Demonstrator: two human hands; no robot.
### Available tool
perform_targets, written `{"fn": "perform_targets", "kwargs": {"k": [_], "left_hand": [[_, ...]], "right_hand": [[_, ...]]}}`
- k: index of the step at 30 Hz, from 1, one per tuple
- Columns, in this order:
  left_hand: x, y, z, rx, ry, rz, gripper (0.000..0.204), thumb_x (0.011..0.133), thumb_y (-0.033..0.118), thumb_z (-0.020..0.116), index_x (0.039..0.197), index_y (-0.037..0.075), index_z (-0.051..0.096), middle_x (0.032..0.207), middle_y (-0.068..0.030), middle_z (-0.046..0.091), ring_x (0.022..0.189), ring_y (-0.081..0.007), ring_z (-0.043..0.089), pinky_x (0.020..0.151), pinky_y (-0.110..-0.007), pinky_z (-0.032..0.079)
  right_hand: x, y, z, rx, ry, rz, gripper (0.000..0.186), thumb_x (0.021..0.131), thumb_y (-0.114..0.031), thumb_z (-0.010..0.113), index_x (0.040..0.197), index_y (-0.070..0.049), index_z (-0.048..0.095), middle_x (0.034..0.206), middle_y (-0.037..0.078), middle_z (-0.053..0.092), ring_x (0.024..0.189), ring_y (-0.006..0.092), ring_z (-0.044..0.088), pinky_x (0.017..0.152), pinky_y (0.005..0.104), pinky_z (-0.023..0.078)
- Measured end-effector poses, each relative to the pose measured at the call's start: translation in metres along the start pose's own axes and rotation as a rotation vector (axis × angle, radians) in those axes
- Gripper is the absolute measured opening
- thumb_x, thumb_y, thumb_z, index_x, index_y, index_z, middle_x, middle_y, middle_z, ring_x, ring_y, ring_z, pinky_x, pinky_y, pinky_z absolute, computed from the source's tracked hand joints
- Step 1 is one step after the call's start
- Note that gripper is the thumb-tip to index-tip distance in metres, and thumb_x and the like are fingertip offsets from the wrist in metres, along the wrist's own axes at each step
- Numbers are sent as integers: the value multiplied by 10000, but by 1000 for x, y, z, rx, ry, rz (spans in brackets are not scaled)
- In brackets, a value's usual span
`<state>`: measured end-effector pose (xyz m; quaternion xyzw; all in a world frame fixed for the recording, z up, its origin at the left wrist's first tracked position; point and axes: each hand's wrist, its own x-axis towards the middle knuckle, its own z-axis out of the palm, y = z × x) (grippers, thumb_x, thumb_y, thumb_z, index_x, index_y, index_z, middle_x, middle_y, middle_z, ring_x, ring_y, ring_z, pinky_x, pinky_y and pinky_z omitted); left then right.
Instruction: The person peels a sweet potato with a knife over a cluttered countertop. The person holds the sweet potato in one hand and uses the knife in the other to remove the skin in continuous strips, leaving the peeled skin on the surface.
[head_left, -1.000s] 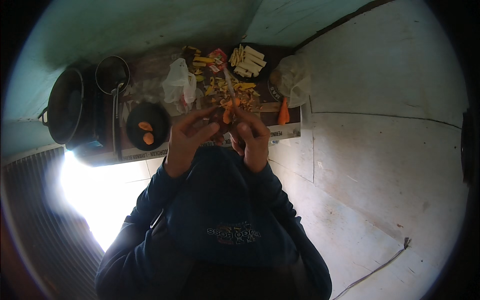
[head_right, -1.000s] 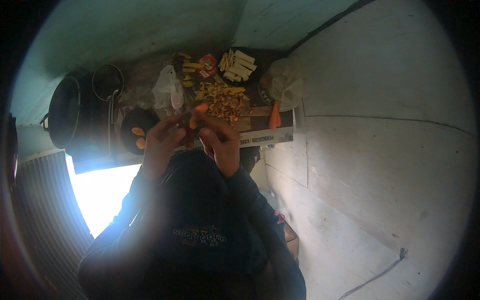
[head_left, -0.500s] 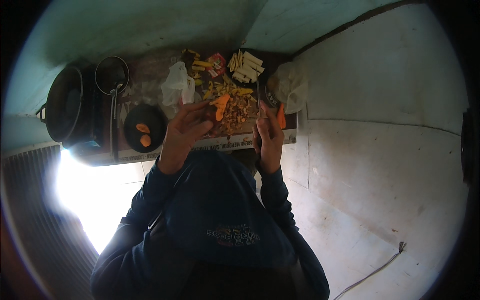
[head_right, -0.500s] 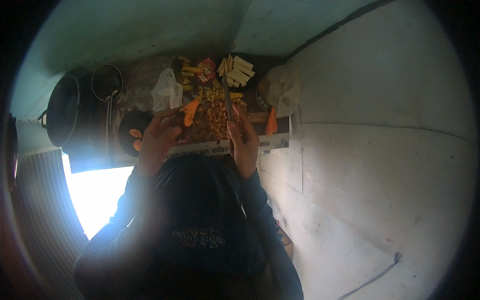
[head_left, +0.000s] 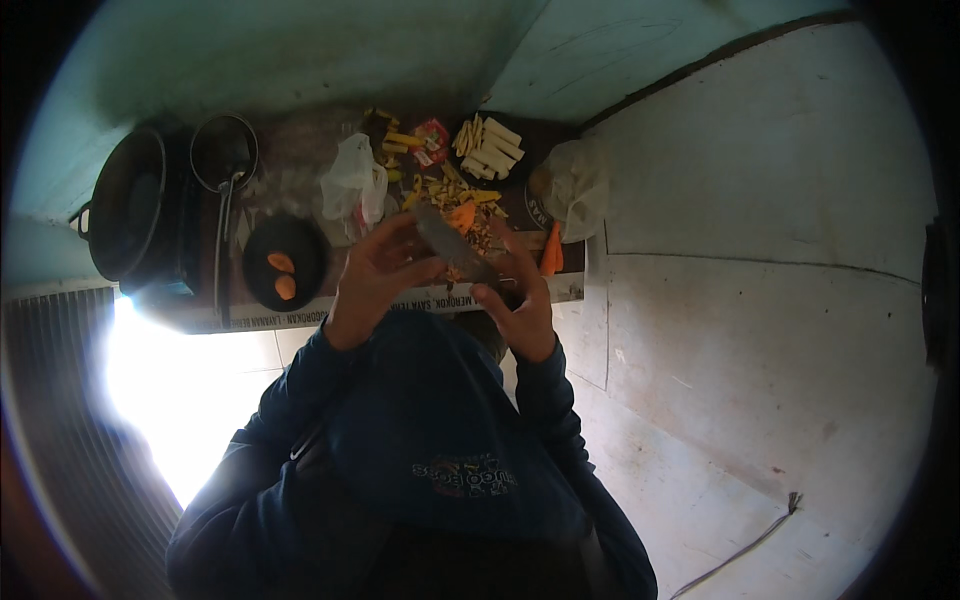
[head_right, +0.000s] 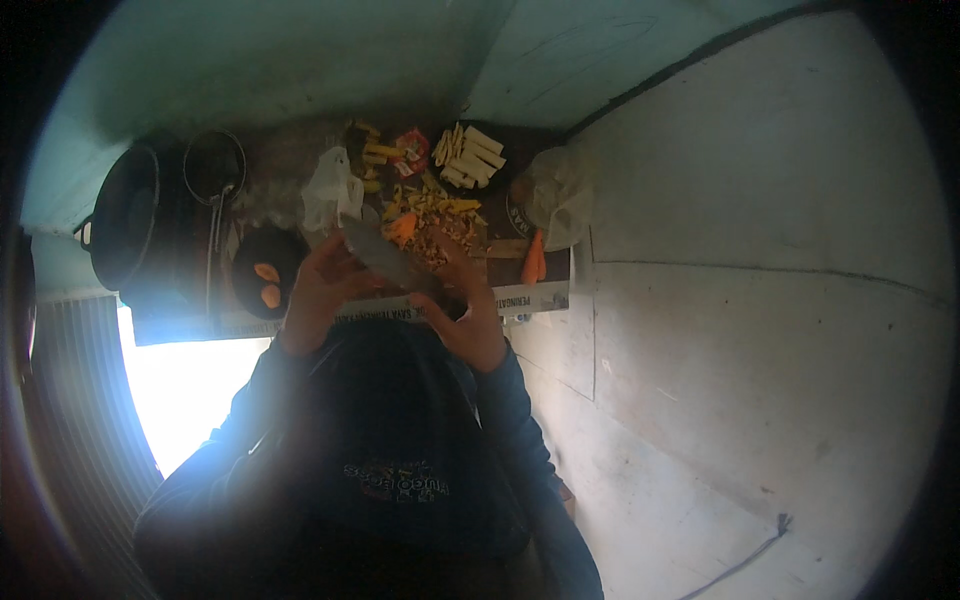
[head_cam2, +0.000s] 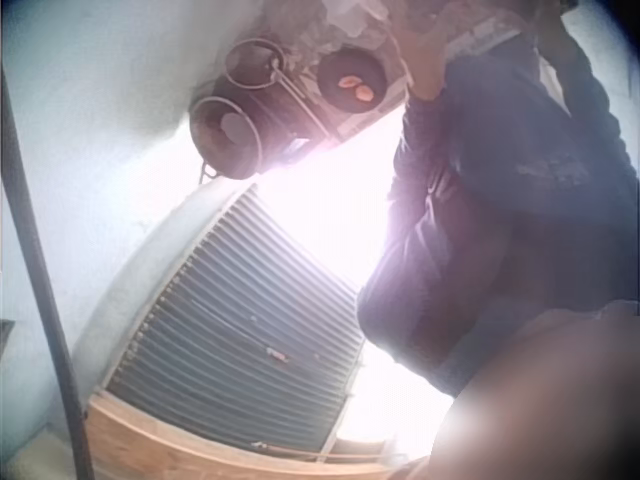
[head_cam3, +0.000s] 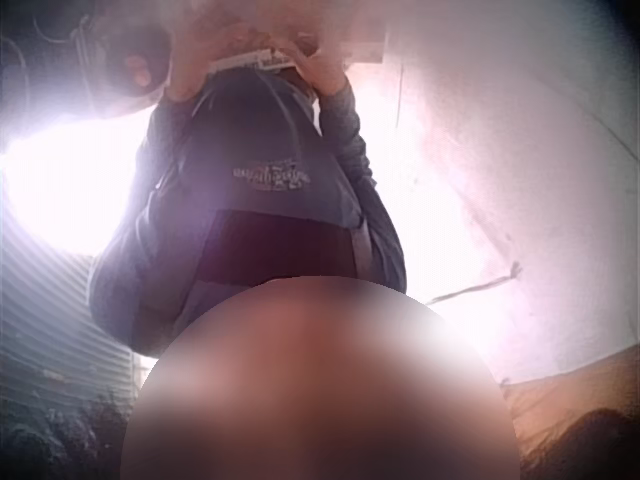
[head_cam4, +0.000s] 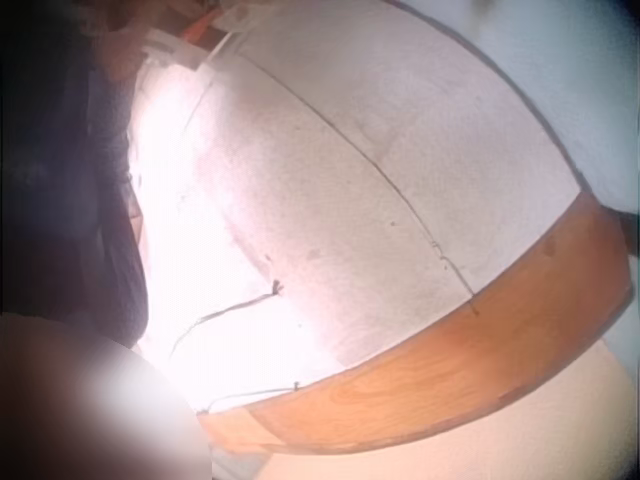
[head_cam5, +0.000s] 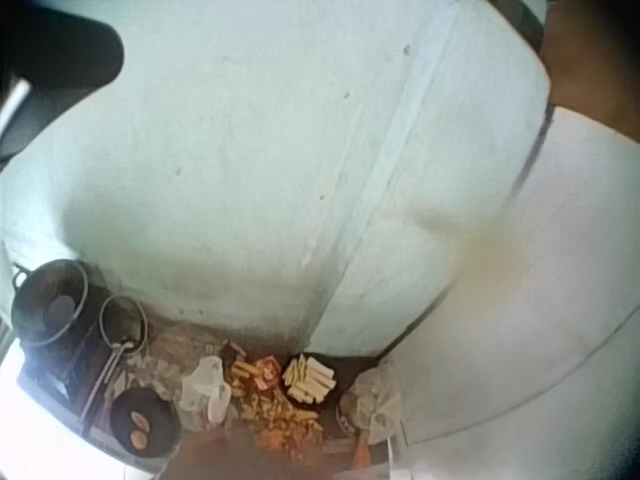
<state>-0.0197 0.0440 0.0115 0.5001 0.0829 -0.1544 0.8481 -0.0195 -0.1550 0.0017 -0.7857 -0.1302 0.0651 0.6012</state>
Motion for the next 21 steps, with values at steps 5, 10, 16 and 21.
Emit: {"fn": "perform_targets", "kwargs": {"k": [5,10,16,21], "left_hand": [[1,-2,1,6,-48,30,518,804,-30,649,1287,-4,461,1152,-111,586,1041,-201,589,844,-310,535],[1,-7,1,27,-70,31,514,810,-22,643,1291,10,465,1167,-94,583,1064,-186,578,846,-308,533],[-1,-5,-3,-74,-70,-72,476,845,41,630,1291,14,466,1198,-96,566,1060,-186,585,874,-306,526],[-2,-7,-5,-176,-96,-58,440,855,64,626,1264,-12,483,1198,-109,559,1049,-186,595,882,-306,525]], "right_hand": [[2,-6,1,20,-54,10,777,770,-180,741,1413,-72,318,1353,131,478,1010,227,605,872,363,471],[2,-10,0,58,-91,94,851,755,-194,757,1442,-95,264,1340,124,494,986,243,615,842,365,491],[5,-12,-4,-63,-111,40,930,731,-238,776,1462,-127,212,1442,129,370,1001,272,618,845,376,498],[7,-18,-10,-45,-161,80,917,730,-251,778,1455,-140,228,1457,129,343,1073,290,591,869,386,493]]}}
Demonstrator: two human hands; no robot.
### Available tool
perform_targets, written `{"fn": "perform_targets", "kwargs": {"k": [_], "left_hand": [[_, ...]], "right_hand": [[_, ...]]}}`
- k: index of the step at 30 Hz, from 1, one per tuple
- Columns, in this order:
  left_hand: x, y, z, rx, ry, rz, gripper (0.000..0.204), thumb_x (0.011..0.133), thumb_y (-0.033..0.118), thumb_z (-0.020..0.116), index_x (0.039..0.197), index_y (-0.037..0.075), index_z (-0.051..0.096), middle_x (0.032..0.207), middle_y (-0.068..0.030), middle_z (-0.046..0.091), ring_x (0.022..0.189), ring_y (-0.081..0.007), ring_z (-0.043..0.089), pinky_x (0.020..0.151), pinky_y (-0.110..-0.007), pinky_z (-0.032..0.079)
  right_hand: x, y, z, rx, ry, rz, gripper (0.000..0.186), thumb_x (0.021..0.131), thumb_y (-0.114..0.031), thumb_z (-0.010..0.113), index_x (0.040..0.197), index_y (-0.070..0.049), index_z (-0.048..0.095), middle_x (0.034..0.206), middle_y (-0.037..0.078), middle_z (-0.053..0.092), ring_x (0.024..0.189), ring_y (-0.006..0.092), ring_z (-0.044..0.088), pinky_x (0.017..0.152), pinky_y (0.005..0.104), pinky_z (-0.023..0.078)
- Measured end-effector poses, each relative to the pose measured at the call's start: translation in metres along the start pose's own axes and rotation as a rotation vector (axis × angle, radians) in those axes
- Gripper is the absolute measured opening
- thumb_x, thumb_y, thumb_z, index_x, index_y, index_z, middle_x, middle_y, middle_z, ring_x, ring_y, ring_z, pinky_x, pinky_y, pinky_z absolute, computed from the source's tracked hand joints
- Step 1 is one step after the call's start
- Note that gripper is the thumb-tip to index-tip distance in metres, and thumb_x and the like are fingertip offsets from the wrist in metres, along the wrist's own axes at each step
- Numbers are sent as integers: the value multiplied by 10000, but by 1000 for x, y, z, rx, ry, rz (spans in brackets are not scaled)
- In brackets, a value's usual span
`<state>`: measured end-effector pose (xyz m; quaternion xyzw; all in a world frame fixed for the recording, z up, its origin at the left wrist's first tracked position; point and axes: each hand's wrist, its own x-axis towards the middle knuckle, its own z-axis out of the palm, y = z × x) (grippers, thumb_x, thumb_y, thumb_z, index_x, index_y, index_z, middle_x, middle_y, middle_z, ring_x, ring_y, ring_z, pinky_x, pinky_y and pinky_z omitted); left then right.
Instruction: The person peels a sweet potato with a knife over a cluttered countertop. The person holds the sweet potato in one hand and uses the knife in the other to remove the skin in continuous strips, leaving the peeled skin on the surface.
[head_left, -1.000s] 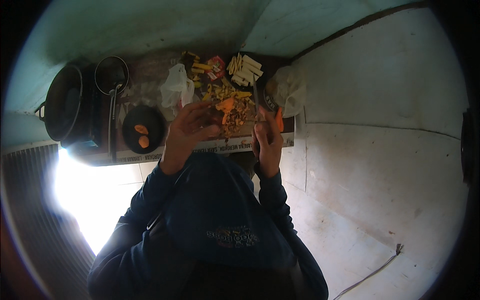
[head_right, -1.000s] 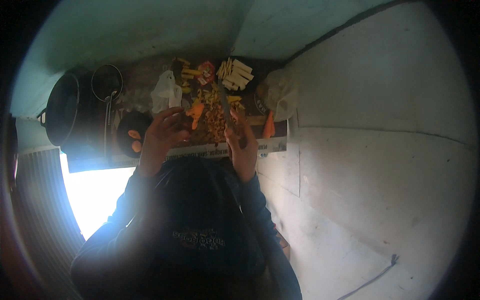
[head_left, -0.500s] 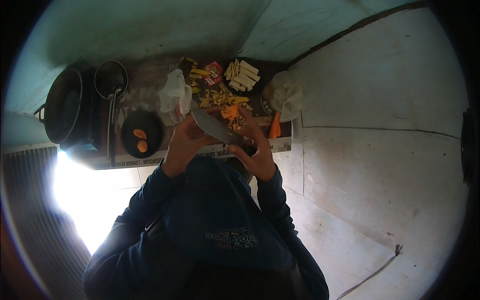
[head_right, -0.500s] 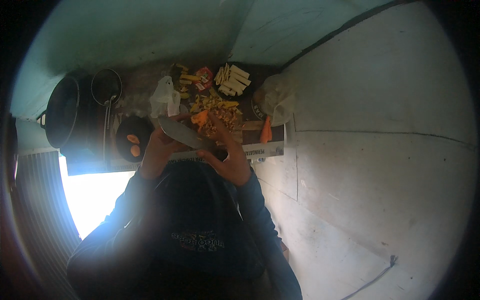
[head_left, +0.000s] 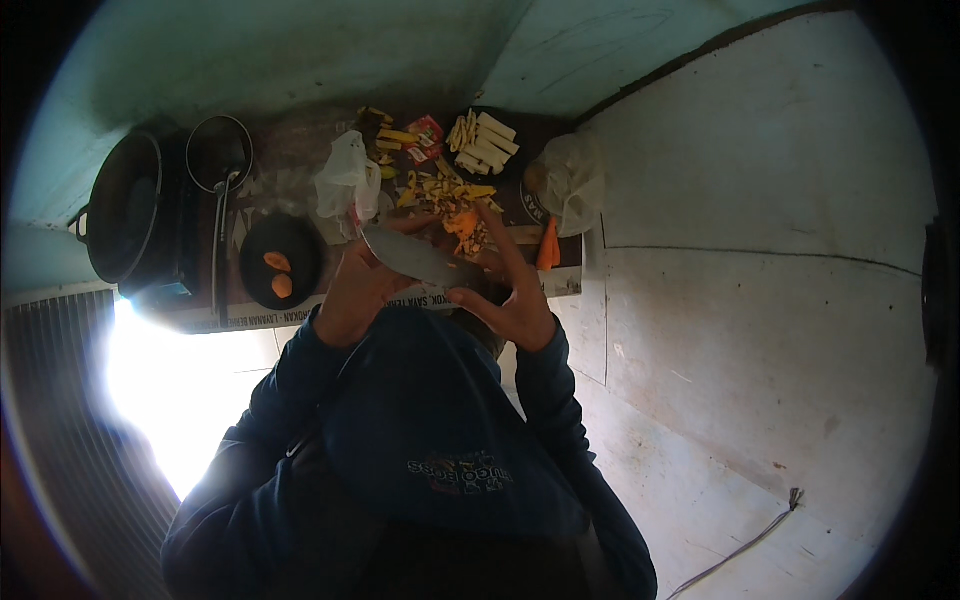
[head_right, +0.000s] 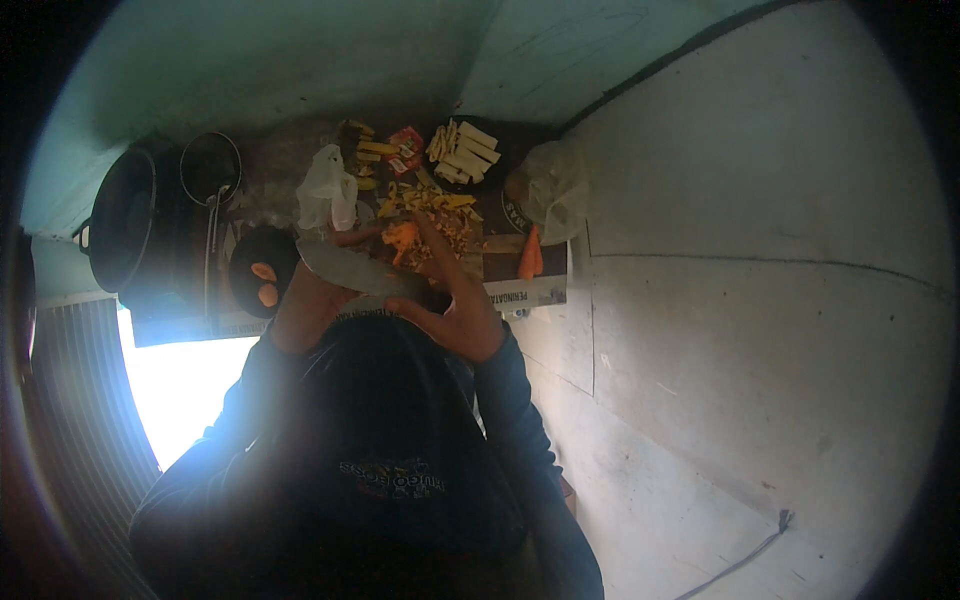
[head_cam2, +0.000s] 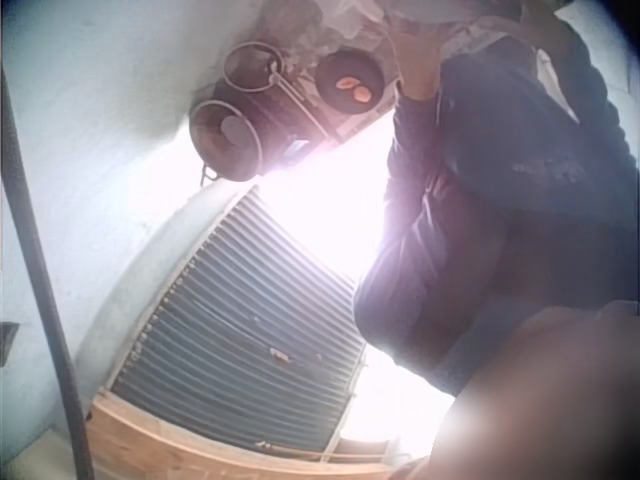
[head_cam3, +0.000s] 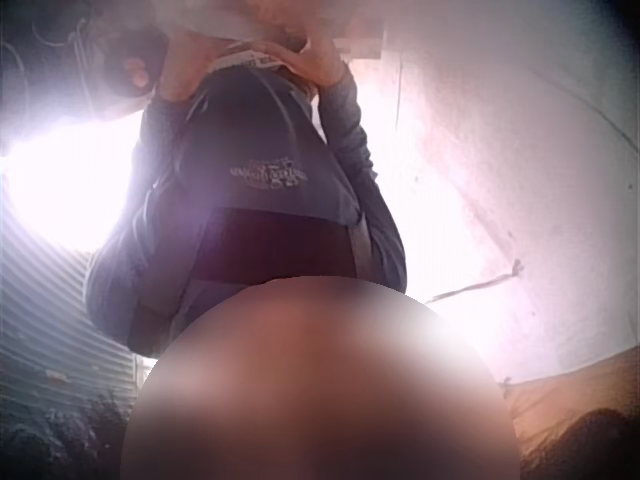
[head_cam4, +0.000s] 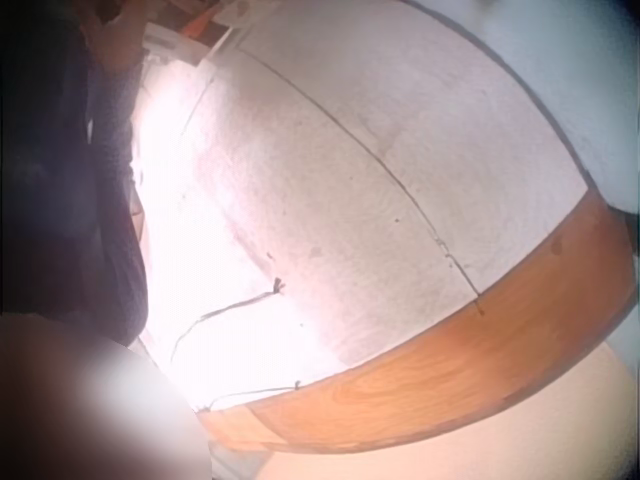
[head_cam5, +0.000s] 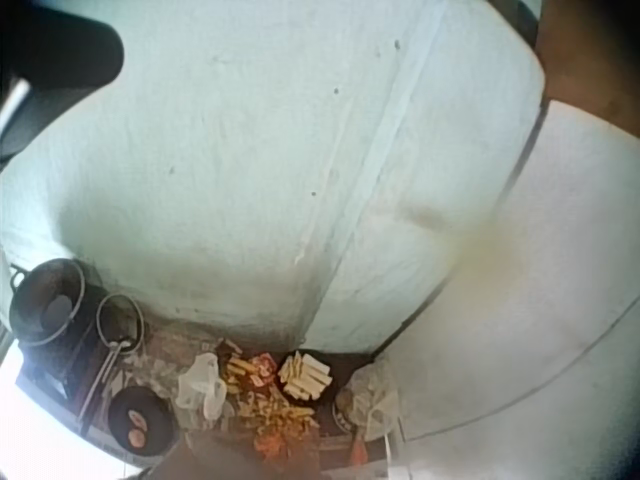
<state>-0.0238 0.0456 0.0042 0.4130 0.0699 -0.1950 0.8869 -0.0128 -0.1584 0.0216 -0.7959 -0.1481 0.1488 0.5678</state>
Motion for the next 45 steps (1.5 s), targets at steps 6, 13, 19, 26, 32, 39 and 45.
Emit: {"fn": "perform_targets", "kwargs": {"k": [6,13,19,26,32,39,45], "left_hand": [[2,-3,-4,-15,-50,-9,430,860,95,626,1244,-46,490,1152,-130,581,999,-186,618,855,-308,536],[1,-6,-4,26,-37,6,438,870,114,616,1258,-41,485,1086,-120,614,948,-192,634,815,-311,542],[1,-10,10,198,64,-7,367,885,115,606,1205,-41,515,1061,-126,623,898,-193,634,783,-319,532],[9,-6,23,117,207,-54,369,848,49,631,1191,-31,525,1052,-125,625,928,-195,630,822,-319,527],[18,-5,26,301,184,53,498,789,-10,649,1264,-8,499,1060,-110,627,973,-166,616,862,-284,517],[20,-6,28,547,293,76,440,786,-4,654,1207,-21,529,1116,-118,618,994,-174,613,879,-283,503],[18,-20,37,497,382,267,374,801,-24,630,1160,-51,528,1242,-143,559,1035,-204,601,885,-319,507]], "right_hand": [[3,1,-1,49,-48,-71,833,748,-235,772,1428,-146,300,1421,131,394,1158,284,537,931,393,459],[-2,-4,-5,11,-55,-61,614,768,-201,756,1312,-101,491,1268,116,560,1127,209,553,923,348,452],[2,0,-2,24,4,148,540,774,-148,745,1260,-45,533,1195,140,600,1078,183,574,903,313,457],[12,9,-12,191,59,-47,712,777,-167,741,1382,-85,376,1330,147,488,1118,233,548,918,348,460],[21,13,-26,109,-73,-60,892,718,-158,787,1436,-79,264,1472,105,310,1128,235,551,857,351,507],[33,17,-32,195,-122,-70,895,710,-192,798,1430,-80,279,1462,118,322,1198,245,492,899,374,493],[34,8,-26,330,-90,-32,864,720,-198,792,1421,-83,301,1450,133,333,1285,256,400,997,415,419]]}}
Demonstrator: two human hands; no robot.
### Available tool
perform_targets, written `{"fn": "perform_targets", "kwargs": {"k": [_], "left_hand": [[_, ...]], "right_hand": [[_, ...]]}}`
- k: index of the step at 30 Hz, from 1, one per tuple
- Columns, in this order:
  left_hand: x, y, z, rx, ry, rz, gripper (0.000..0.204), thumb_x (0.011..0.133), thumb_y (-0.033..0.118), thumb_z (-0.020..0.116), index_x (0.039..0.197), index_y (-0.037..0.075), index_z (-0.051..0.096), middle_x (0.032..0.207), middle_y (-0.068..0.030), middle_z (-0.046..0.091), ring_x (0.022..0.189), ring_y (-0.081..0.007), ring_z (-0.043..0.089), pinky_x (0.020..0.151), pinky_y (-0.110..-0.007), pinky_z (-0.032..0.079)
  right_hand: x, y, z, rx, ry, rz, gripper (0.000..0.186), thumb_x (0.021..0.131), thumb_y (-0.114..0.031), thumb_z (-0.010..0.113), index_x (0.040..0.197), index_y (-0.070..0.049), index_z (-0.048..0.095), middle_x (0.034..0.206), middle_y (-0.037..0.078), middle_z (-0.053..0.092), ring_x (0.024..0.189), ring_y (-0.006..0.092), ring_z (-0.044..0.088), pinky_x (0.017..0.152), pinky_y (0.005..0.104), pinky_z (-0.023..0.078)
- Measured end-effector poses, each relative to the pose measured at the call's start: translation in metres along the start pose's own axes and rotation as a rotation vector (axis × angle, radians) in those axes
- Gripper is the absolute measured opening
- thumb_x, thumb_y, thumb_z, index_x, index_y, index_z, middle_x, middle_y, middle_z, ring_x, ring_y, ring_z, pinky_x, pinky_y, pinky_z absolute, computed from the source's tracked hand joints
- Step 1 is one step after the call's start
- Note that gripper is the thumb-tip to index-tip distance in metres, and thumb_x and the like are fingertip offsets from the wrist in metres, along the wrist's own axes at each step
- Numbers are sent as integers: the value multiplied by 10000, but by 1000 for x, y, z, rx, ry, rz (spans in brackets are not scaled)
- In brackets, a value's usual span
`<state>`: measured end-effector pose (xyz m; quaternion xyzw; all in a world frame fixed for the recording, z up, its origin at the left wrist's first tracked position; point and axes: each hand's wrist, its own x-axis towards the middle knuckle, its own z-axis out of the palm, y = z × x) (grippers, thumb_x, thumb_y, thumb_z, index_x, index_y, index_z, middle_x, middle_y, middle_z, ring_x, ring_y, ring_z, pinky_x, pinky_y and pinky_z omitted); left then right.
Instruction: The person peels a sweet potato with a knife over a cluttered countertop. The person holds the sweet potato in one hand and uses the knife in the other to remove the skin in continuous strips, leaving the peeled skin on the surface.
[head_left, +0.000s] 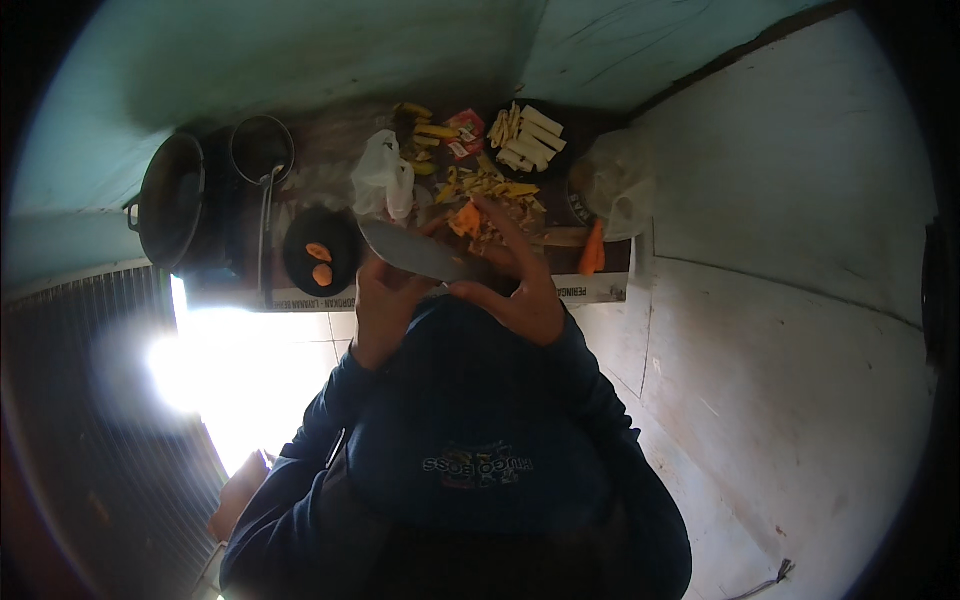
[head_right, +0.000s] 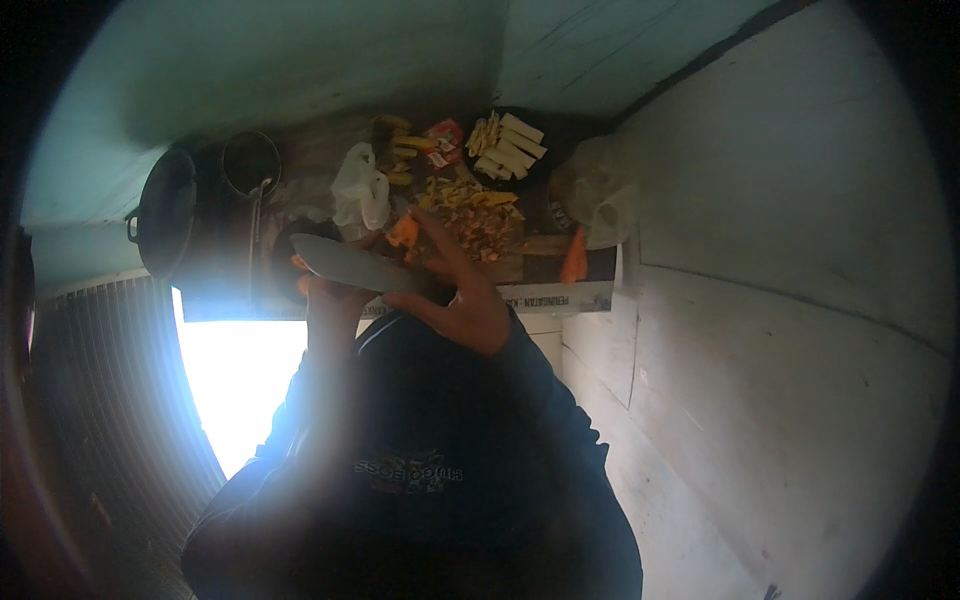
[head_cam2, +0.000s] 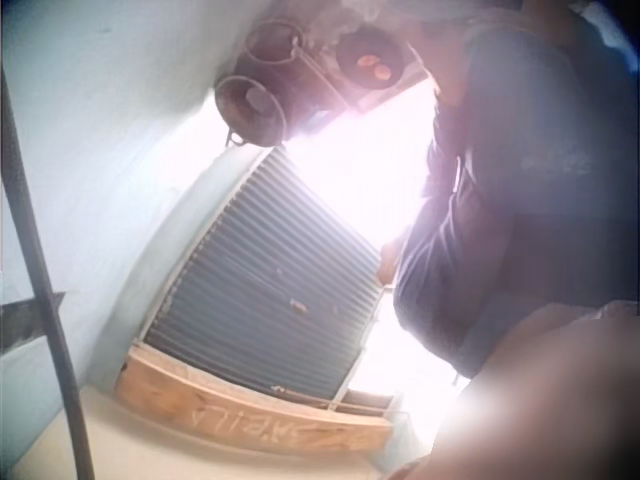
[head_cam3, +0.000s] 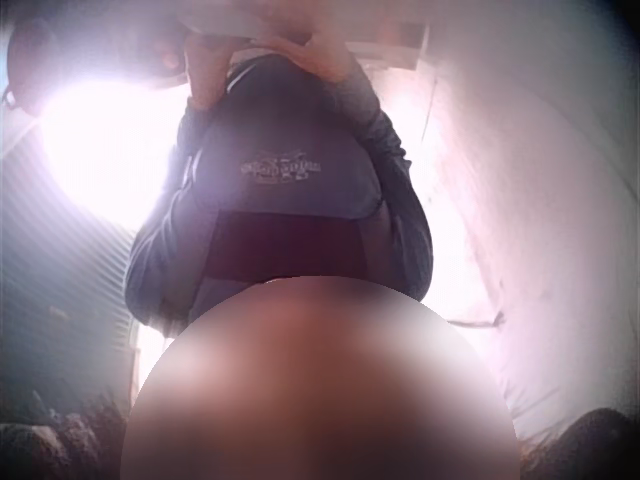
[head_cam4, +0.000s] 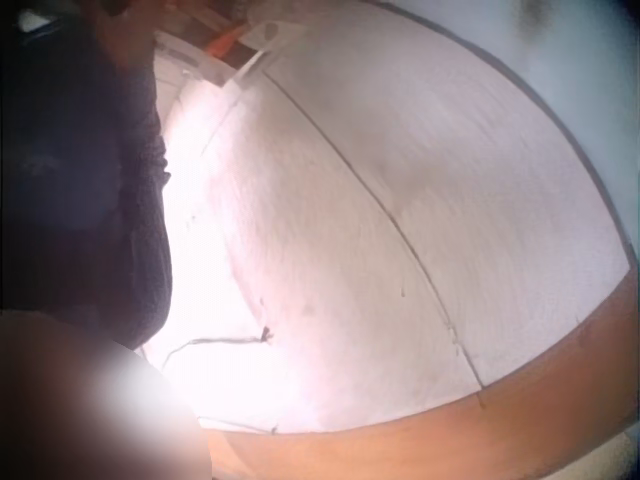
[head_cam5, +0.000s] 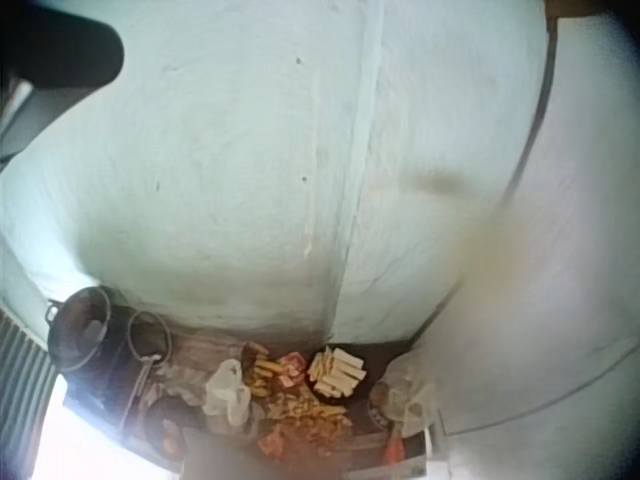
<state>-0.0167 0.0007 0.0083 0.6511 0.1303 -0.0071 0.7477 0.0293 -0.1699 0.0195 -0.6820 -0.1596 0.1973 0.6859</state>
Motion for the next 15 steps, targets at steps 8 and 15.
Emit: {"fn": "perform_targets", "kwargs": {"k": [8,15], "left_hand": [[-5,-5,-2,-48,-18,-85,397,811,-4,619,1191,-59,519,1101,-149,621,912,-190,642,789,-295,541],[-5,-7,-2,149,-60,-155,409,806,0,633,1194,-42,511,1103,-142,618,930,-183,635,798,-286,531]], "right_hand": [[3,-1,-17,-91,-174,61,829,731,-194,782,1411,-86,321,1438,125,363,1303,249,379,998,418,408],[-3,10,-22,-136,-171,-100,581,730,-133,764,1259,-46,538,1229,121,588,1119,224,571,946,341,445]]}}
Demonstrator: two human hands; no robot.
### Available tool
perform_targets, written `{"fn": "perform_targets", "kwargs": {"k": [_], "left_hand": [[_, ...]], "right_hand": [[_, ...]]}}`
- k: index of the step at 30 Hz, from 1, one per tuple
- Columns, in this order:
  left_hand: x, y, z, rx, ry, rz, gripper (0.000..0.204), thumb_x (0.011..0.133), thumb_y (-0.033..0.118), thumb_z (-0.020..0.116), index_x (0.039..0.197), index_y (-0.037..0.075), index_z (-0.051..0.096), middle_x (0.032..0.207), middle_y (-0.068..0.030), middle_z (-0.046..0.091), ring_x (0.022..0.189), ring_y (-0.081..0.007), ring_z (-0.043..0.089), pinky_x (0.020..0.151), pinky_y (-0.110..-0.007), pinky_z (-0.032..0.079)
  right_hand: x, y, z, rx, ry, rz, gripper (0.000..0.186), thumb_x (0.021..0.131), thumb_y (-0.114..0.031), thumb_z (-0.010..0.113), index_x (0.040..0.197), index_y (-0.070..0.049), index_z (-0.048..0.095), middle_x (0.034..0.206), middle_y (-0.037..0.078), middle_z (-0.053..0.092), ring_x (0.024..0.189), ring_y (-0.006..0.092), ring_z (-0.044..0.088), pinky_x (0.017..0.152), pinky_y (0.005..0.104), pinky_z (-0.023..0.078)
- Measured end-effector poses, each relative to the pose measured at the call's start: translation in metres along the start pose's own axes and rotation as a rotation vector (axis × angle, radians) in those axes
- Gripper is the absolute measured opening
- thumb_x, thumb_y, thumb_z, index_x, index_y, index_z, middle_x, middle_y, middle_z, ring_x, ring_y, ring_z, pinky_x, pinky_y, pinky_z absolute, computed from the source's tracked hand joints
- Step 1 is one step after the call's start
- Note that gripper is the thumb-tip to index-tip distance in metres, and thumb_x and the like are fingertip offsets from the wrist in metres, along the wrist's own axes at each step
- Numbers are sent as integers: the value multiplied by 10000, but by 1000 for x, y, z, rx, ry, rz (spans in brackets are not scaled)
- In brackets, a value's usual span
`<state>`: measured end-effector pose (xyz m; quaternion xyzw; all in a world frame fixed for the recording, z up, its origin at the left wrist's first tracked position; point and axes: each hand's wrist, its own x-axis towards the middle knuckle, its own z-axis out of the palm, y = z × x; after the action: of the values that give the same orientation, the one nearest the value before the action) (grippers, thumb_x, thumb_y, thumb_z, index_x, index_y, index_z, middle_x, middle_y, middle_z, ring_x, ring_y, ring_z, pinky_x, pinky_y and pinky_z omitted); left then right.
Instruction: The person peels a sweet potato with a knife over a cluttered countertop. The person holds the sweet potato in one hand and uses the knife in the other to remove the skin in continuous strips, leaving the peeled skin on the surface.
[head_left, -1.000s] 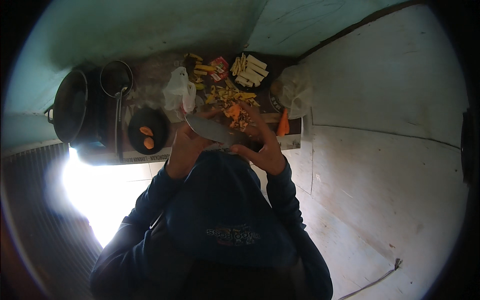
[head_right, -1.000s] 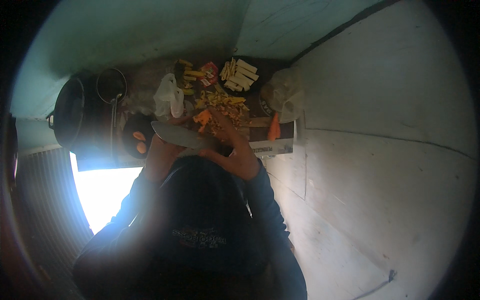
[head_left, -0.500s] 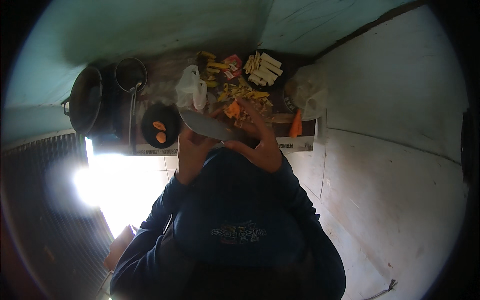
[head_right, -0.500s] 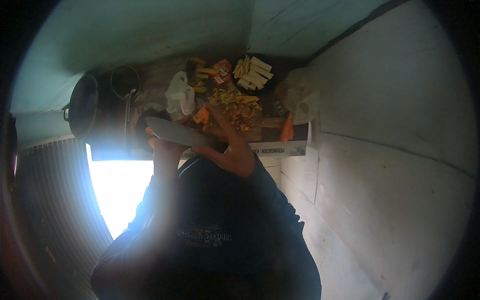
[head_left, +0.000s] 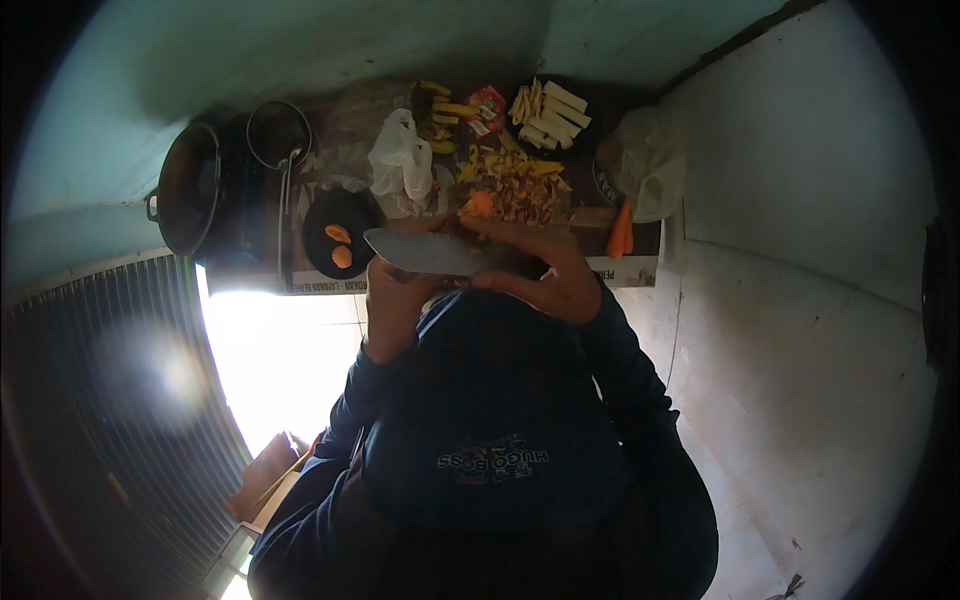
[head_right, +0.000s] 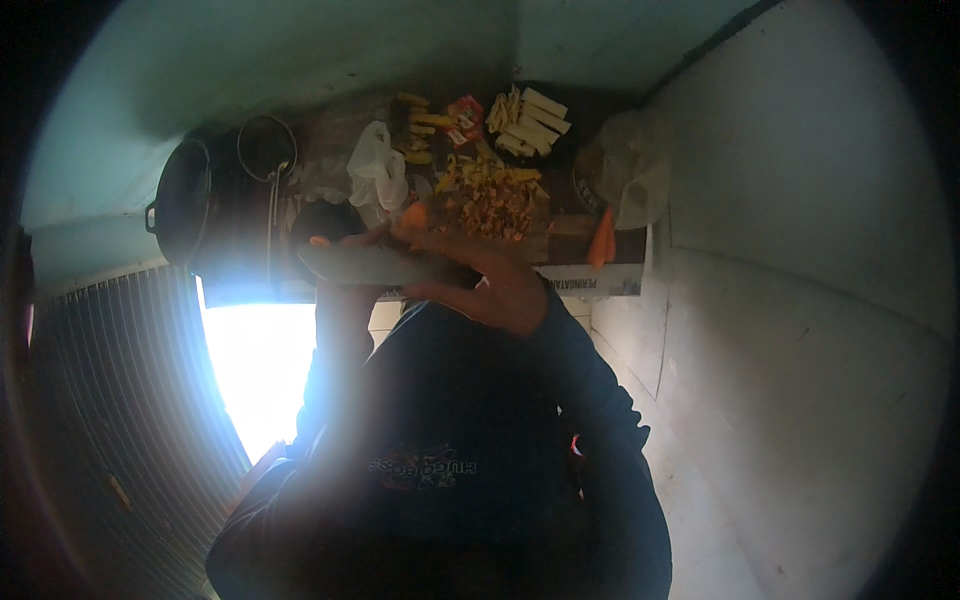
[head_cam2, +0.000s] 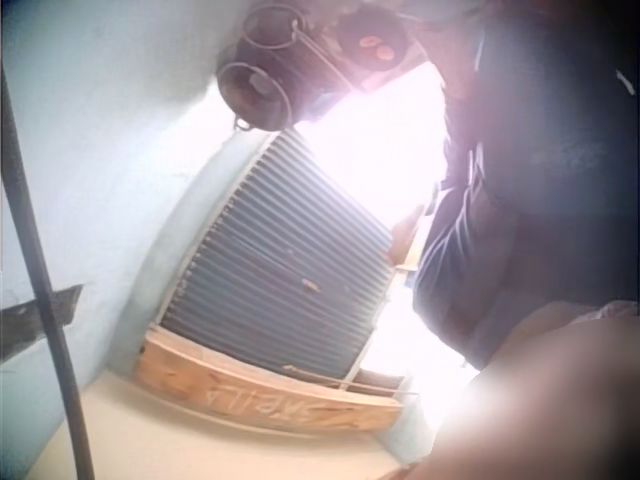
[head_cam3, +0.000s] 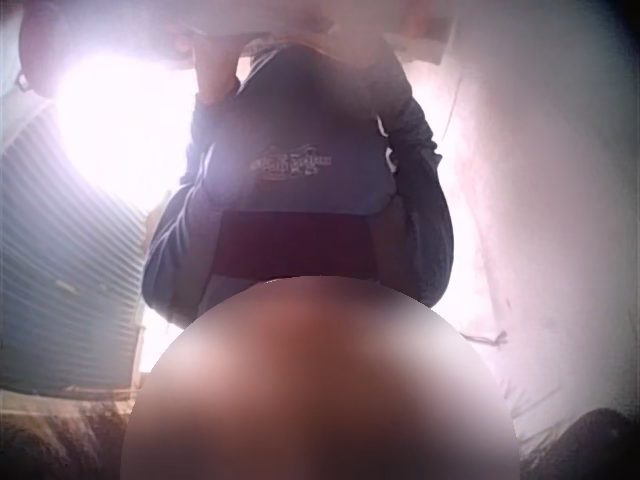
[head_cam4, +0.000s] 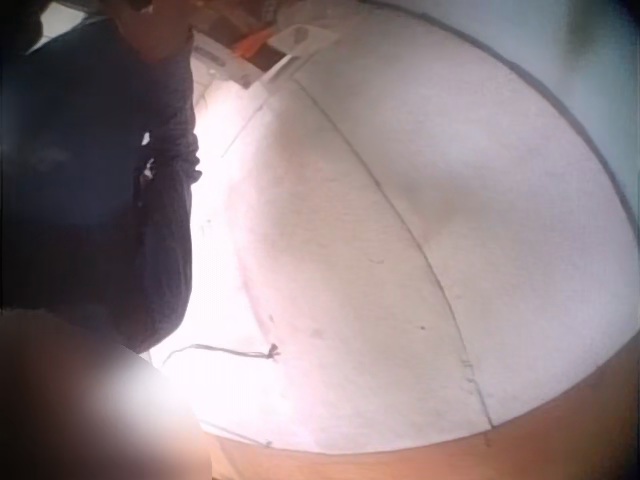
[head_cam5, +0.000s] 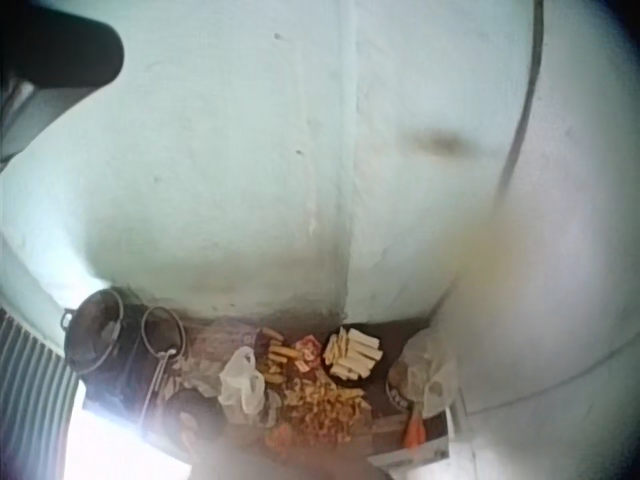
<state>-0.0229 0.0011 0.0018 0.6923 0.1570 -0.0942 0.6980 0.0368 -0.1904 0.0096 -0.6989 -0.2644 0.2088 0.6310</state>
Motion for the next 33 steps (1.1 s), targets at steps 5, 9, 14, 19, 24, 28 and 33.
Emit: {"fn": "perform_targets", "kwargs": {"k": [5,9,14,19,24,28,33], "left_hand": [[-10,-15,17,-27,182,200,418,798,-50,635,1192,-34,495,1168,-155,575,1045,-207,590,842,-301,514],[-18,-20,25,-155,224,247,412,803,-82,617,1191,-35,487,1134,-167,576,1049,-232,585,820,-330,530],[-23,-14,27,-239,52,238,399,827,-56,608,1202,-40,473,1102,-166,574,988,-245,608,778,-345,547],[-18,-9,15,-271,45,162,383,871,20,590,1226,-40,457,1080,-169,581,943,-249,624,776,-350,548],[-15,-16,10,-211,-1,418,386,888,51,578,1241,-34,449,1108,-177,570,947,-257,629,791,-359,542],[-18,-16,4,368,53,518,383,886,55,580,1236,-35,451,1113,-184,573,952,-268,633,799,-359,537],[-20,-19,6,-33,58,388,387,881,59,589,1233,-30,455,1094,-179,590,945,-263,637,798,-360,534]], "right_hand": [[-3,9,16,60,137,-86,526,733,-106,754,1220,-24,573,1177,134,621,1064,200,602,911,321,464],[-2,13,36,86,305,-180,473,761,-100,731,1201,-9,584,1045,114,660,882,147,626,772,267,484],[-6,15,31,514,502,267,422,865,-147,650,1257,-32,543,950,59,603,789,115,536,704,254,394],[-15,17,17,412,511,195,502,851,-214,676,1303,-77,505,1128,100,547,981,147,506,823,300,406],[-29,26,16,270,471,204,503,822,-247,711,1251,-71,516,1200,124,541,1102,202,527,907,350,444],[-34,38,23,190,527,164,430,844,-122,678,1211,-51,467,1063,105,588,833,107,558,705,236,440],[-43,41,23,48,485,220,402,850,-103,670,1189,-53,459,1028,97,597,858,118,589,760,238,461]]}}
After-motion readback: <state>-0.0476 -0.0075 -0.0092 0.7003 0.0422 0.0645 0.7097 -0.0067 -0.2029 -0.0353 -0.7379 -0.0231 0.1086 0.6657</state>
